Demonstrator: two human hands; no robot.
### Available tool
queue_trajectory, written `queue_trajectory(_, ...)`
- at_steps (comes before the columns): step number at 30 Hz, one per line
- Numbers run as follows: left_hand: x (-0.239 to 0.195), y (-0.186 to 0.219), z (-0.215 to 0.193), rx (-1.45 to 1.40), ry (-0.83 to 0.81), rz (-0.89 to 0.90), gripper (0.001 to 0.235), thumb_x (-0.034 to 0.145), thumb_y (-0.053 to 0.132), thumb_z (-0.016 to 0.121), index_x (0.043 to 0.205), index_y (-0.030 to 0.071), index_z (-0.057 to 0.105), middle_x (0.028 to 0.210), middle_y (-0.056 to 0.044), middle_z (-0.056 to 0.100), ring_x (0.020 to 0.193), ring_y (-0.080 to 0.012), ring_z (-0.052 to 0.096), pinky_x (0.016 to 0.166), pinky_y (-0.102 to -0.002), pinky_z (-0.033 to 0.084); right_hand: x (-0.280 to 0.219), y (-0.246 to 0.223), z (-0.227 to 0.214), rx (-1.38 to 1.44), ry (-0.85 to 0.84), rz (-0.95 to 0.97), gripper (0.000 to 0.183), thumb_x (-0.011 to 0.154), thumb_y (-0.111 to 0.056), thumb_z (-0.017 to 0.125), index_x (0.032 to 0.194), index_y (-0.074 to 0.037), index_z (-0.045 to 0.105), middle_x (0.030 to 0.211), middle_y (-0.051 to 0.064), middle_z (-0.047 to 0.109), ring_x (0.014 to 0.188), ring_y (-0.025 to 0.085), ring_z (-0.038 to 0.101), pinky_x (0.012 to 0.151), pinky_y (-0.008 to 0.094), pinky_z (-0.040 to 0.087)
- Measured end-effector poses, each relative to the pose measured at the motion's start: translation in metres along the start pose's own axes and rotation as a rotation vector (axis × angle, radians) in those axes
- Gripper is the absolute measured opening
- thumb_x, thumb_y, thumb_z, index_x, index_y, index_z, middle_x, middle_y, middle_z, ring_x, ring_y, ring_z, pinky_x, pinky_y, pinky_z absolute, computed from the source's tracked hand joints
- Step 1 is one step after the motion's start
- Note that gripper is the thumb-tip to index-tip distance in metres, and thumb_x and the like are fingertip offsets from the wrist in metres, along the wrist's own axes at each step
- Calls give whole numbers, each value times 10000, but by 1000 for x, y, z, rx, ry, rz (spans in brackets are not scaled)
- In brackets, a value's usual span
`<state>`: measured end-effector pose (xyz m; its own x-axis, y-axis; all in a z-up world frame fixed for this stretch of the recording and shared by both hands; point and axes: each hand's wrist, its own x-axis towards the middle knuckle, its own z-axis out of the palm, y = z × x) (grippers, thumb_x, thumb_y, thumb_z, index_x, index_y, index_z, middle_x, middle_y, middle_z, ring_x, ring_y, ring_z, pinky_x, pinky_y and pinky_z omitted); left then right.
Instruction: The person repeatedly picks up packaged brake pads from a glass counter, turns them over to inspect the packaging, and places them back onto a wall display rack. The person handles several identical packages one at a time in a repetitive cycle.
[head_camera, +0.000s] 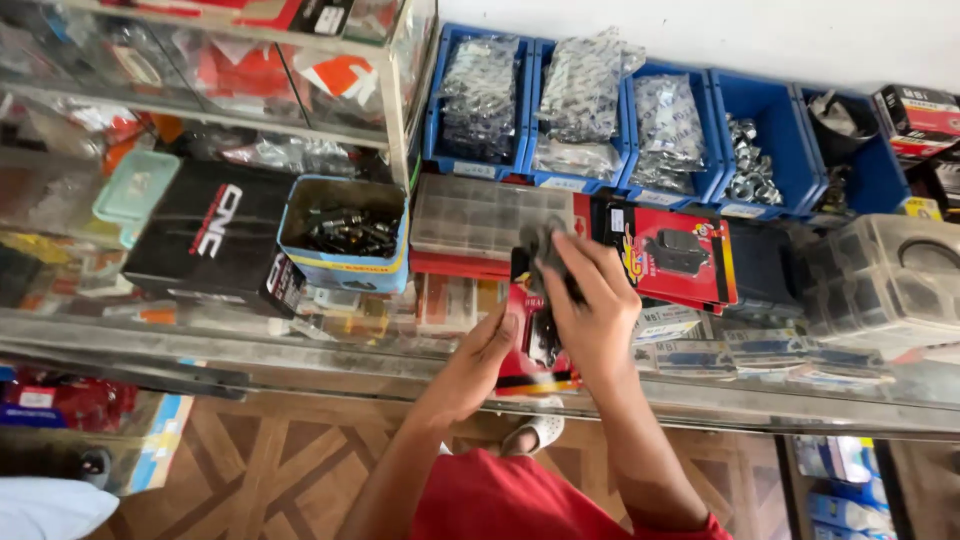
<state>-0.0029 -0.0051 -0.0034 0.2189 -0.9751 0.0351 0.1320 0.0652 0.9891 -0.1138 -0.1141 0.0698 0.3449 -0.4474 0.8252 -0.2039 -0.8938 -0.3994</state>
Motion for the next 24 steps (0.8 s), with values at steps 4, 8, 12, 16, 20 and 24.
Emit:
queue_trajectory(4, 14, 24, 5, -344, 112, -332, 856, 1006, 702, 317, 1439, 1, 547, 1132, -168, 649, 1046, -267, 620, 1000, -461, 513, -17, -1, 5, -177, -244, -122, 400, 833, -26, 772, 1230, -53, 745, 1112, 131, 730, 1021, 301, 691, 894, 413, 526)
queue_trajectory(8, 24, 50, 8, -840, 374, -316, 879, 898, 707, 522, 1558, 129, 467, 1419, -251, 605, 1203, -375, 635, 1029, -513, 523, -41, -30, 8, -8, -201, -190, 363, 790, -69, 802, 1149, -122, 798, 1139, 67, 759, 954, 256, 692, 867, 328, 581)
queue_trajectory(12, 17, 29, -13, -763, 408, -158, 688, 956, 284, 700, 1573, 132, 435, 1536, -295, 483, 1330, -421, 556, 1037, -572, 509, -59, -9, -19, 68, -253, -106, 439, 719, -56, 844, 1153, -113, 805, 1114, 101, 776, 949, 297, 716, 811, 402, 605)
queue_trajectory(16, 17, 3, -18, -754, 311, -123, 537, 966, 217, 659, 1480, 115, 543, 1310, -194, 656, 1068, -299, 658, 816, -457, 563, -41, 7, -33, 43, -161, 25, 399, 698, 64, 804, 1093, 7, 783, 1069, 160, 780, 913, 290, 709, 823, 377, 584)
queue_trajectory(20, 12, 5, 0, -549, 124, -44, 575, 974, 251, 712, 1502, 92, 550, 1344, -245, 651, 1149, -344, 613, 1001, -568, 532, -5, 25, -27, 43, -16, -80, 266, 814, 78, 763, 1057, -19, 807, 1035, 151, 787, 885, 347, 725, 809, 403, 587)
queue_trajectory(24, 17, -3, 4, -358, 48, -28, 430, 1029, 240, 639, 1439, 111, 623, 1327, -156, 669, 1168, -232, 598, 1019, -501, 531, 23, 24, -17, 31, -8, -120, 215, 879, 82, 742, 1079, 17, 787, 1059, 173, 779, 903, 367, 726, 804, 427, 587)
